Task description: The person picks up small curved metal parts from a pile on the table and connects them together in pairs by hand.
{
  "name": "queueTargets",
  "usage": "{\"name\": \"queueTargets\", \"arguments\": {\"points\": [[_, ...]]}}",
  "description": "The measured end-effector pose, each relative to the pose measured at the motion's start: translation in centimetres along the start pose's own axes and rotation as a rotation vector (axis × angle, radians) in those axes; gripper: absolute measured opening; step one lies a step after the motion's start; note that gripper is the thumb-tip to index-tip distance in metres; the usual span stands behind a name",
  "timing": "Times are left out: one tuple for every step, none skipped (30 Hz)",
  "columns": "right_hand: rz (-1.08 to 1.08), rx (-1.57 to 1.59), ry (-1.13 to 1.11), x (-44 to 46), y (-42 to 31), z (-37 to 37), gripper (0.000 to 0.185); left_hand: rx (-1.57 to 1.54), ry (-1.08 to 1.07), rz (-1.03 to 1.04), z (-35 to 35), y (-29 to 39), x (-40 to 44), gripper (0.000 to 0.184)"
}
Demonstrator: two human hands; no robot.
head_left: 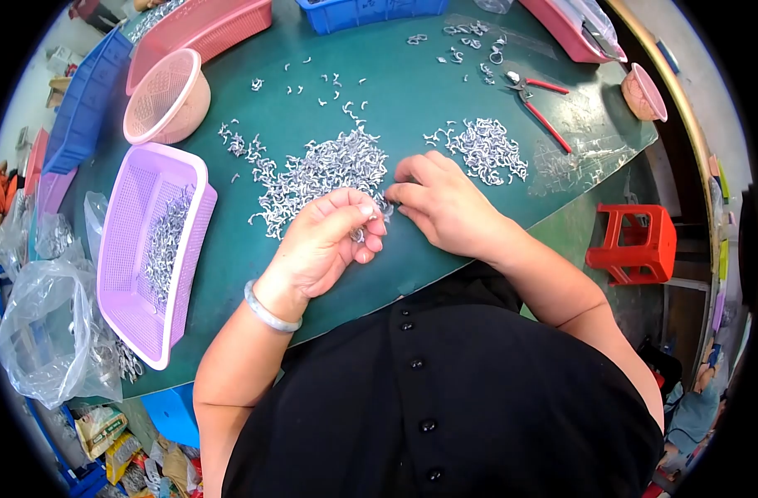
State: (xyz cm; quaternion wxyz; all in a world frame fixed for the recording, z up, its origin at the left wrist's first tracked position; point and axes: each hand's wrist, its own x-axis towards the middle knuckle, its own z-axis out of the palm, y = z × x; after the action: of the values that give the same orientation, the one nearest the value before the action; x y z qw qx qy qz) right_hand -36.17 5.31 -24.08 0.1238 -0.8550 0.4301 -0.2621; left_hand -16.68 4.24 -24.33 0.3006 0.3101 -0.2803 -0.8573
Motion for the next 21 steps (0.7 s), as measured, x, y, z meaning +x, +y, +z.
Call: {"name": "queueTargets", "arguments": {"points": [[0.001,0.025,-0.019,0.01,0.06,-0.11,0.010,-0.002,-0.004,0.019,-0.01,0.12,-0.03,0.009],[0.002,0.051,-0.038,0.01,0.12,-0.18,0.008,-0.004,-0.007,0.038,0.01,0.31,-0.07,0.009],[0.003,0.057,-0.036,-0.01,0.18,-0.15,0.007,-0.006,-0.010,0.058,0.01,0.46,-0.09,0.009],[0.004,0.063,-0.035,-0.06,0.27,-0.08,0.007,-0.008,-0.002,0.067,-0.05,0.55,-0.11,0.010],[0.005,0.069,-0.034,-0.08,0.33,-0.01,0.006,-0.010,0.006,0.076,-0.11,0.63,-0.11,0.011],[0.011,0.060,-0.033,-0.08,0.38,0.05,0.006,-0.012,0.015,0.085,-0.17,0.67,-0.10,0.011],[0.017,0.052,-0.033,-0.05,0.38,0.14,0.006,-0.017,0.015,0.083,-0.26,0.69,-0.08,0.011],[0.023,0.045,-0.034,-0.03,0.36,0.22,0.006,-0.023,0.015,0.080,-0.36,0.68,-0.07,0.011],[0.021,0.054,-0.023,0.00,0.31,0.23,0.006,-0.027,0.016,0.079,-0.42,0.70,-0.06,0.011],[0.019,0.063,-0.012,0.00,0.22,0.20,0.006,-0.024,0.022,0.079,-0.44,0.69,-0.07,0.012],[0.017,0.072,-0.001,0.00,0.17,0.15,0.006,-0.020,0.027,0.078,-0.43,0.68,-0.07,0.012],[0.010,0.080,-0.004,-0.01,0.19,0.05,0.006,-0.017,0.032,0.078,-0.42,0.66,-0.06,0.013],[0.003,0.088,-0.008,-0.07,0.28,-0.09,0.007,-0.017,0.033,0.080,-0.45,0.64,-0.06,0.013],[-0.004,0.096,-0.011,-0.11,0.36,-0.19,0.007,-0.017,0.033,0.083,-0.49,0.63,-0.08,0.014],[-0.015,0.093,-0.018,-0.14,0.43,-0.21,0.007,-0.017,0.034,0.086,-0.52,0.61,-0.09,0.015],[-0.026,0.091,-0.024,-0.16,0.49,-0.21,0.007,-0.004,0.042,0.083,-0.47,0.62,-0.12,0.015],[-0.037,0.088,-0.030,-0.18,0.53,-0.20,0.007,0.010,0.051,0.081,-0.39,0.65,-0.18,0.016],[-0.037,0.078,-0.025,-0.20,0.50,-0.14,0.008,0.023,0.060,0.078,-0.34,0.67,-0.21,0.017],[-0.036,0.068,-0.019,-0.20,0.44,-0.04,0.009,0.024,0.054,0.080,-0.36,0.63,-0.21,0.017],[-0.036,0.058,-0.013,-0.19,0.42,0.03,0.011,0.025,0.048,0.081,-0.41,0.59,-0.18,0.016],[-0.026,0.092,0.007,-0.18,0.43,0.09,0.011,0.026,0.043,0.083,-0.44,0.57,-0.18,0.016]]}}
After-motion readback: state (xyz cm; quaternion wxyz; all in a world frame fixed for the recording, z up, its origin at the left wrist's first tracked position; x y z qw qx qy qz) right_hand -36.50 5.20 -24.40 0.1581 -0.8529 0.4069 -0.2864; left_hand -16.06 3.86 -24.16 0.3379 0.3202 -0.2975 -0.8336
